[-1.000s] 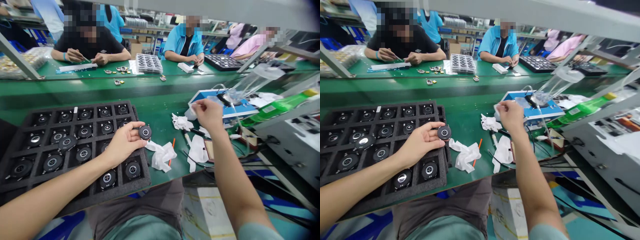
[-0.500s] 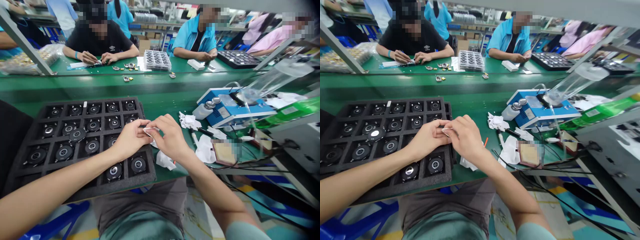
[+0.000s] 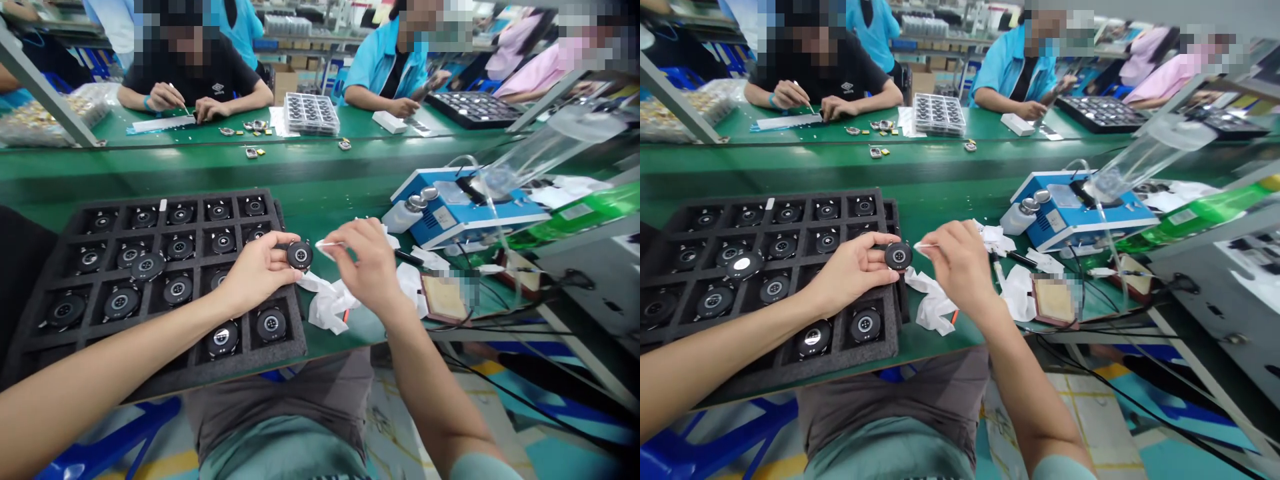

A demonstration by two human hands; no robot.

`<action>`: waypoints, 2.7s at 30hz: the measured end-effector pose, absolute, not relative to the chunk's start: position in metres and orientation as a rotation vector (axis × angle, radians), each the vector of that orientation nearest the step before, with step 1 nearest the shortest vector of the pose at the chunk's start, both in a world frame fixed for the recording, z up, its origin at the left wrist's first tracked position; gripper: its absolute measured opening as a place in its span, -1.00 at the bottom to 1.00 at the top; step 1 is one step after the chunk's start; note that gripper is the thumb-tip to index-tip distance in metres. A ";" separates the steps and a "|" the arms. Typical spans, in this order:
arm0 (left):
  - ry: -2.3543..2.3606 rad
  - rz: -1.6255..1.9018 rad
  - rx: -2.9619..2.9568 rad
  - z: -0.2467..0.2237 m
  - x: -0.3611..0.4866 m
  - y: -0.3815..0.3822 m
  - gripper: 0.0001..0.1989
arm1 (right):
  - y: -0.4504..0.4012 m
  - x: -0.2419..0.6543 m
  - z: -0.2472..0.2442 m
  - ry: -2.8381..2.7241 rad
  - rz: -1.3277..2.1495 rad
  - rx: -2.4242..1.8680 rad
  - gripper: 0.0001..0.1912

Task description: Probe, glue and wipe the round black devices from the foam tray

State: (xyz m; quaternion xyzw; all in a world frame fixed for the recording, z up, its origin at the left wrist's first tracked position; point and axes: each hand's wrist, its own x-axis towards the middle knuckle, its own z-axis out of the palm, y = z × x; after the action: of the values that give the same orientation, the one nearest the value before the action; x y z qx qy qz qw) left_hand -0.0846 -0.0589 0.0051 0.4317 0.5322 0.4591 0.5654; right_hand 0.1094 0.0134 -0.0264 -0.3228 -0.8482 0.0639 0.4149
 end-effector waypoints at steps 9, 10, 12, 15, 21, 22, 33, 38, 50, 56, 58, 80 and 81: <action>1.152 1.046 1.099 0.003 -0.086 -0.059 -0.54 | 0.015 0.087 -0.012 -2.343 0.172 -0.605 -0.81; 1.156 1.025 1.098 0.003 -0.086 -0.059 -0.52 | 0.015 0.088 -0.012 -2.324 0.159 -0.630 -0.80; 1.169 1.030 1.109 0.003 -0.085 -0.059 -0.54 | 0.014 0.087 -0.012 -2.324 0.125 -0.630 -0.80; 1.180 1.120 1.156 0.002 -0.085 -0.058 -0.60 | 0.010 0.081 -0.010 -2.413 0.097 -0.491 -0.80; 1.160 1.011 1.093 0.003 -0.086 -0.059 -0.51 | 0.018 0.090 -0.011 -2.325 0.182 -0.610 -0.81; 1.168 1.012 1.095 0.003 -0.086 -0.059 -0.52 | 0.018 0.090 -0.011 -2.334 0.193 -0.623 -0.81; 1.172 1.076 0.993 0.001 -0.088 -0.058 -0.46 | 0.013 0.118 -0.031 -2.291 0.080 -0.746 -0.85; 1.188 1.088 0.965 0.003 -0.088 -0.059 -0.44 | 0.013 0.133 -0.037 -2.153 0.156 -0.766 -0.87; 1.237 1.110 1.049 0.004 -0.085 -0.061 -0.50 | -0.027 0.067 -0.035 -1.826 0.366 -1.025 -0.88; 1.270 1.107 1.014 0.004 -0.083 -0.061 -0.50 | -0.032 0.075 -0.036 -1.827 0.334 -1.099 -0.86; 1.245 1.096 1.048 0.005 -0.083 -0.060 -0.52 | -0.031 0.074 -0.035 -1.807 0.325 -1.087 -0.86; 1.230 1.038 1.038 0.006 -0.085 -0.059 -0.45 | -0.030 0.106 -0.037 -1.714 0.384 -1.072 -0.89; 1.231 1.040 1.038 0.006 -0.085 -0.059 -0.45 | -0.036 0.105 -0.037 -1.737 0.396 -1.060 -0.89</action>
State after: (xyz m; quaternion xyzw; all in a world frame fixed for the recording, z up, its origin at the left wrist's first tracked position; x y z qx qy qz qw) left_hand -0.0853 -0.0591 0.0064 0.4430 0.5255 0.4441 0.5749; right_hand 0.1053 -0.0356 -0.0370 -0.4400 -0.7212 0.1645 0.5091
